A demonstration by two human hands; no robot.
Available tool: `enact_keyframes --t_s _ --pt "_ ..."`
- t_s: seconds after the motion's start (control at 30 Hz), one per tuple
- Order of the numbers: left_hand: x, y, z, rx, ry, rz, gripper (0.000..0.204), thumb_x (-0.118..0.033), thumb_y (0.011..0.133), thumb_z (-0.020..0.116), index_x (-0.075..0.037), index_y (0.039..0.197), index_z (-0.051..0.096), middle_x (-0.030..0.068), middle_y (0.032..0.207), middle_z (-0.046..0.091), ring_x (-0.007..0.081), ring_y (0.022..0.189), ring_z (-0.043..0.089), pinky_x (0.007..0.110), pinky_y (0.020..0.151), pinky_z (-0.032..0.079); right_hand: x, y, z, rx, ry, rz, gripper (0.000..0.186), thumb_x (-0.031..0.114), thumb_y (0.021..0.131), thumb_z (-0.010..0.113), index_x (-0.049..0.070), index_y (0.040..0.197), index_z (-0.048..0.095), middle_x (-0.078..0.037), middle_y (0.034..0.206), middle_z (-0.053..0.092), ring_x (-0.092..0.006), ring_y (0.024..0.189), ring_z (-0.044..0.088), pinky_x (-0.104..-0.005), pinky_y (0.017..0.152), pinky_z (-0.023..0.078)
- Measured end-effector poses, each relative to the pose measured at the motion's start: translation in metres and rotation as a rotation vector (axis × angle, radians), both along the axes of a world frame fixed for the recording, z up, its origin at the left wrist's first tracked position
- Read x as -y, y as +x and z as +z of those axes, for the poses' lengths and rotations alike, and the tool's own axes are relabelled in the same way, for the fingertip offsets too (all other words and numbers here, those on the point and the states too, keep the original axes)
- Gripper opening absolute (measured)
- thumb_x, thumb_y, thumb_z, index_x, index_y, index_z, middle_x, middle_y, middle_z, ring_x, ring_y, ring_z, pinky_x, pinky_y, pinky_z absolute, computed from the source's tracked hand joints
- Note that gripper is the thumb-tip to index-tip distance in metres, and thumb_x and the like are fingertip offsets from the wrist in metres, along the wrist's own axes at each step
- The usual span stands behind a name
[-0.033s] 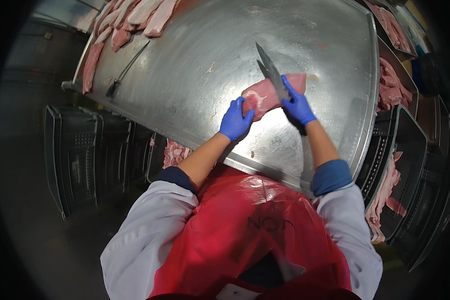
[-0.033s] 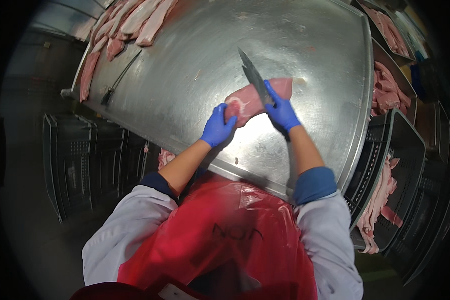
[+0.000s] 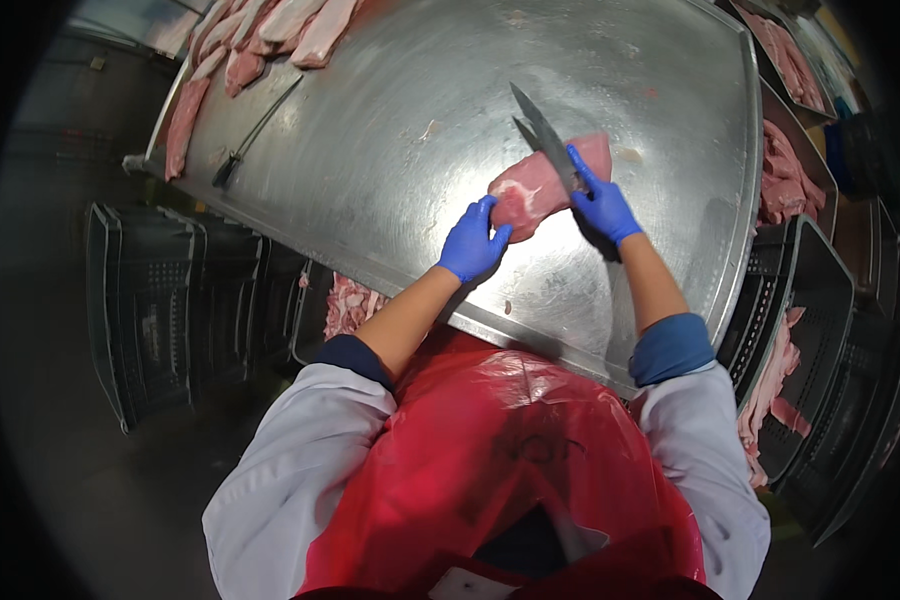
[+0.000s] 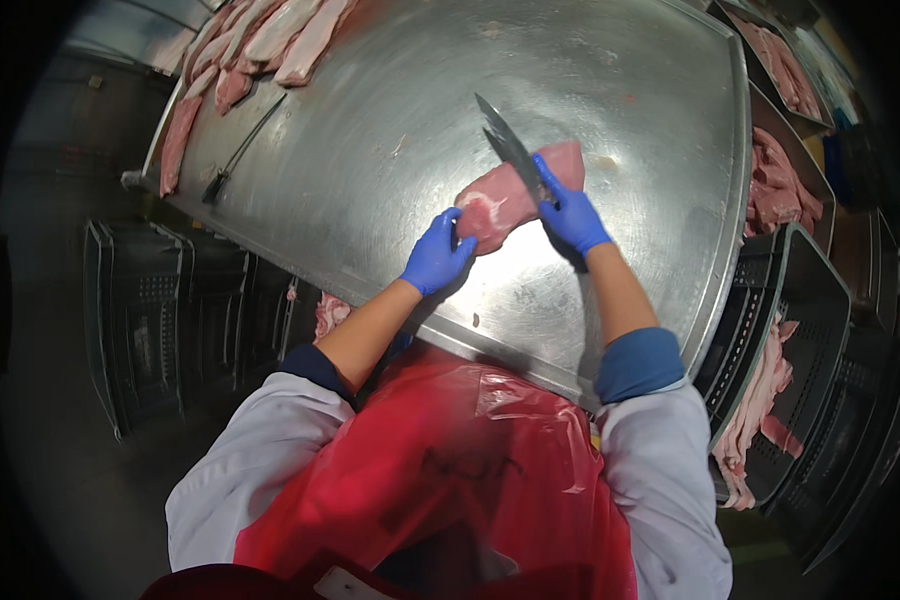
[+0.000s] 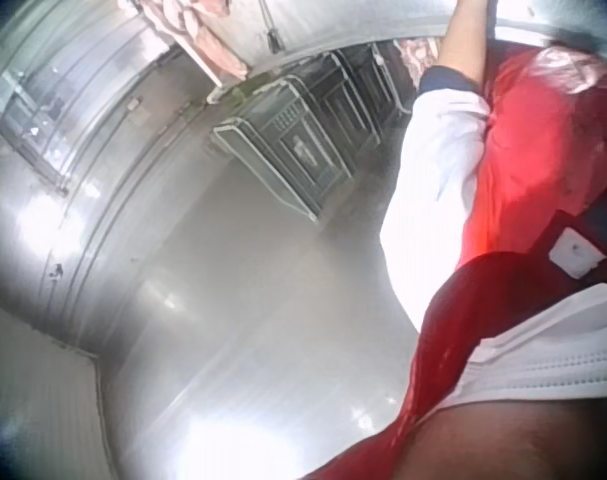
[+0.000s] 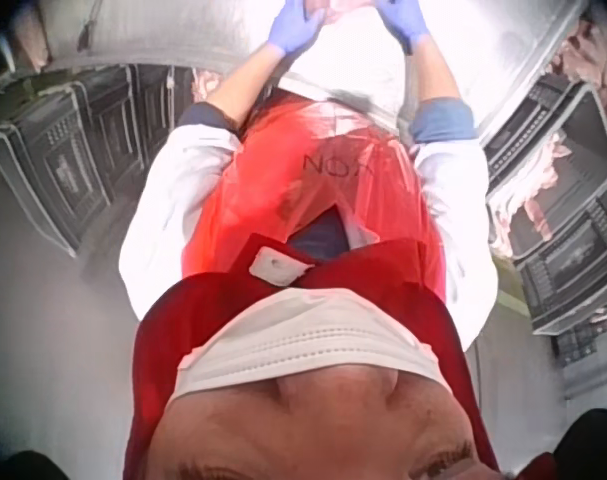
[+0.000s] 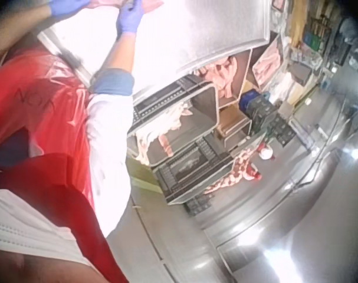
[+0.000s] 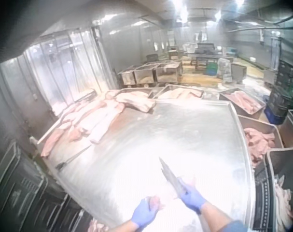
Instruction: The person trims fat and connective tissue from large cuts of raw meat using a knife. They repeatedly pick up pieces of meat, slice off unwanted parts, and place the trimmed meat into a metal tray while discarding the trimmings into a bin.
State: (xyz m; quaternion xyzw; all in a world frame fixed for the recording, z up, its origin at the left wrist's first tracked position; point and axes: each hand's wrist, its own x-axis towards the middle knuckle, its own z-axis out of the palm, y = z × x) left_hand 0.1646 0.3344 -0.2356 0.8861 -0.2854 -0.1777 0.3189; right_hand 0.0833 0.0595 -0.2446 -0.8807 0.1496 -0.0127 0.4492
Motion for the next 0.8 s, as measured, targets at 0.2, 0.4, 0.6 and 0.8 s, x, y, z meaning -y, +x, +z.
enact_keyframes --t_s 0.2,0.4,0.6,0.8 --pt "-0.057 0.0 -0.001 -0.093 -0.075 0.054 0.051 -0.025 0.09 0.07 0.0 0.131 0.053 0.0186 0.119 0.063 0.0284 0.103 0.067 0.038 0.089 0.054 -0.011 0.035 0.041 0.0 -0.283 0.319 0.072 0.017 0.092 0.059 0.037 0.156 0.032 -0.023 0.108 0.07 -0.0388 0.092 0.07 -0.0433 0.086 0.055" --pt "-0.133 0.022 -0.006 -0.039 -0.213 0.197 0.043 -0.019 0.089 0.072 -0.001 0.124 0.056 0.0095 0.095 0.066 0.0179 0.081 0.063 0.032 0.073 0.053 -0.02 -0.041 0.069 -0.342 -0.087 0.223 0.072 0.016 0.09 0.059 0.032 0.156 0.037 -0.021 0.113 0.072 -0.0307 0.084 0.072 -0.038 0.081 0.057" --pt "-0.112 0.049 0.004 -0.078 -0.306 0.219 0.037 -0.014 0.091 0.072 -0.001 0.122 0.057 0.0054 0.086 0.064 0.0117 0.07 0.059 0.028 0.064 0.049 -0.056 -0.032 0.072 -0.434 0.309 0.004 0.079 0.009 0.087 0.06 0.031 0.158 0.033 -0.017 0.107 0.072 -0.0129 0.072 0.066 -0.0294 0.07 0.056" --pt "-0.114 0.063 0.031 0.034 -0.441 0.244 0.03 -0.013 0.093 0.071 -0.001 0.116 0.057 0.0023 0.081 0.06 0.0079 0.068 0.054 0.024 0.064 0.045 -0.078 -0.12 0.057 -0.301 0.548 -0.021 0.082 0.003 0.087 0.061 0.025 0.16 0.031 -0.017 0.102 0.072 -0.013 0.07 0.067 -0.0303 0.072 0.057"
